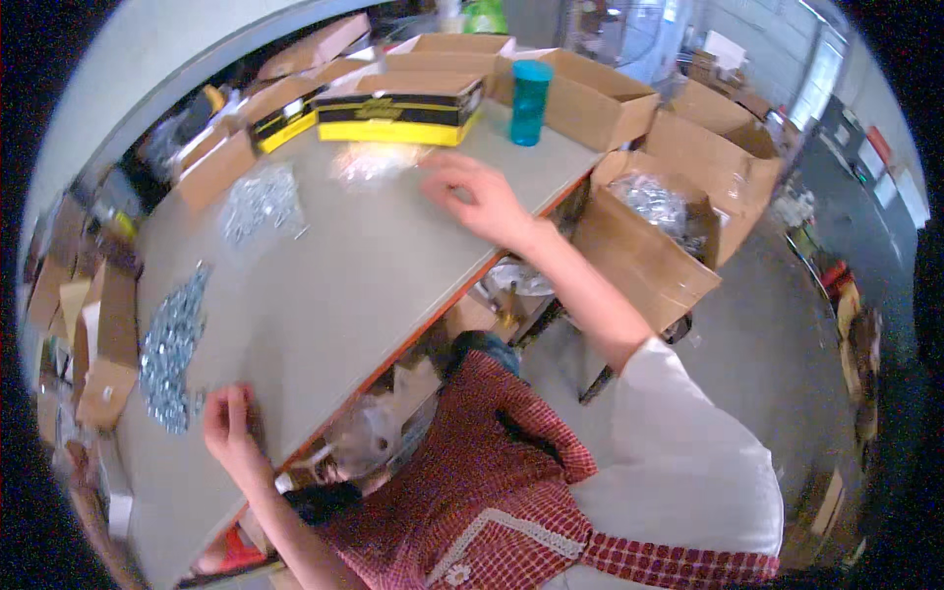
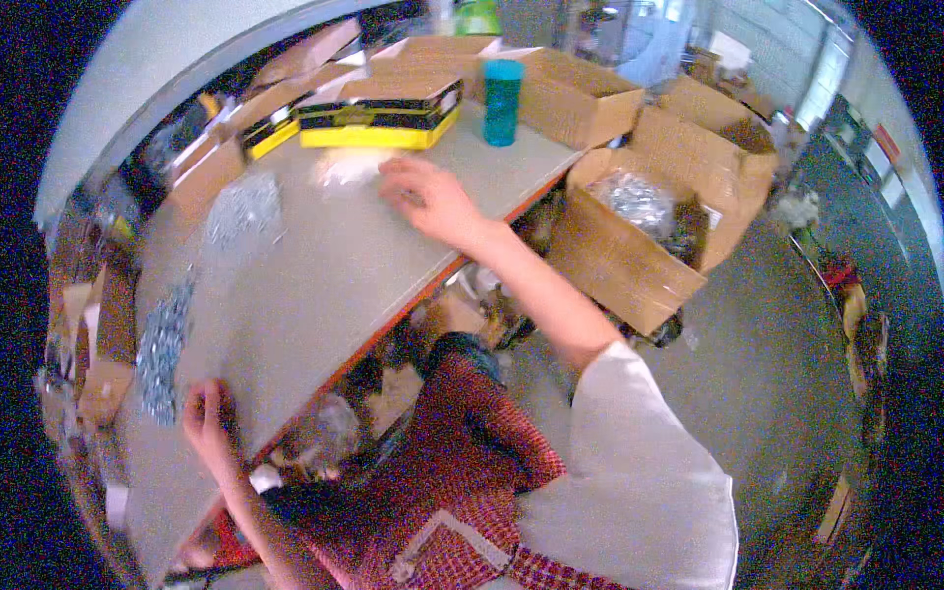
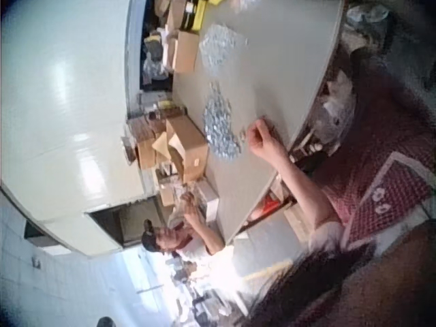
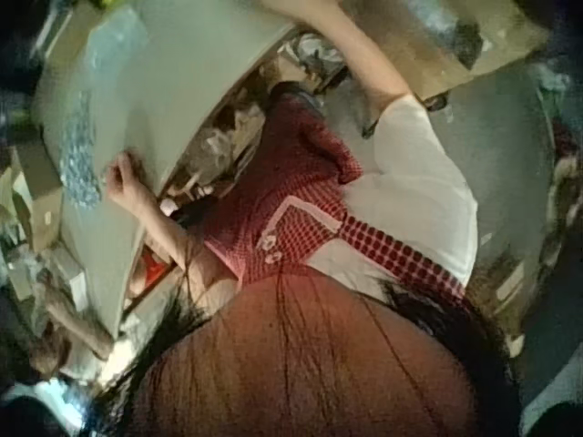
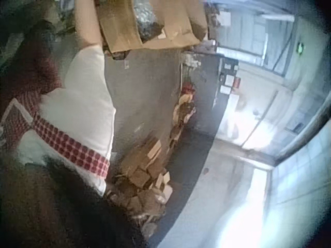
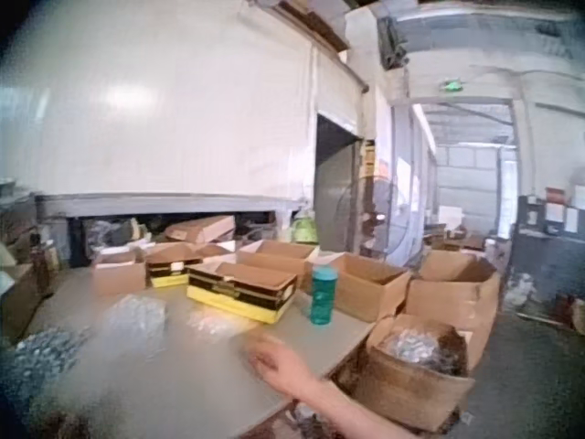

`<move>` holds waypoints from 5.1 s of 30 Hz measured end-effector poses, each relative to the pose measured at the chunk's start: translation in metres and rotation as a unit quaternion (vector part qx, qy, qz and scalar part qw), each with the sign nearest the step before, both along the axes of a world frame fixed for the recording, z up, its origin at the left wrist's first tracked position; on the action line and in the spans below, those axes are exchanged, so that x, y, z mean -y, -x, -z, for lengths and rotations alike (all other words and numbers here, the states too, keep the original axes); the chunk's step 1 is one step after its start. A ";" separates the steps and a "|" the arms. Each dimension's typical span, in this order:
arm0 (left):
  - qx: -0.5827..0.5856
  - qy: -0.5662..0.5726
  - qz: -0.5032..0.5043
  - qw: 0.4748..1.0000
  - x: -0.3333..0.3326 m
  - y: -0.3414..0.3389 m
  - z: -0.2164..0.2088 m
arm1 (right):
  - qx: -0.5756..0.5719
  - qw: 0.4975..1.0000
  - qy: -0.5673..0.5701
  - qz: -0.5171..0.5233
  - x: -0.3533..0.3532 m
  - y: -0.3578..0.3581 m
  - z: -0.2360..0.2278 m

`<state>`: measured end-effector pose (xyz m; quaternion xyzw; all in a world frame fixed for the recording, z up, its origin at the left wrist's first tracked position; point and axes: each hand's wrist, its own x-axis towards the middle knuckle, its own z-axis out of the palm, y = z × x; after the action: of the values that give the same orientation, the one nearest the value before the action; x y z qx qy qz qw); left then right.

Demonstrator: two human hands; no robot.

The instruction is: Picking small metal hardware components and placing them into small plastic zip bags for packaging.

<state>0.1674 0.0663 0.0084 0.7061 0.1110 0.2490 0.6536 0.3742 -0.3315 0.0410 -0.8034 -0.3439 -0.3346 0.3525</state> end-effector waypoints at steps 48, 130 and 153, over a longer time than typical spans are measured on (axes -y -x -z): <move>0.013 -0.016 0.023 1.000 0.046 -0.054 -0.012 | 0.089 0.939 0.307 -0.128 -0.146 -0.003 0.042; -0.046 0.295 0.193 0.935 0.096 0.040 -0.054 | -0.049 0.915 0.199 -0.347 -0.101 0.154 -0.027; 0.008 -0.375 -0.123 0.919 0.070 0.077 -0.018 | -0.062 0.978 0.187 -0.064 -0.144 -0.046 -0.016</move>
<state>0.0901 -0.0033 0.0264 0.8781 0.0901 0.3561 0.3065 0.4207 -0.1879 0.0571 -0.8506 -0.4285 -0.1904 0.2378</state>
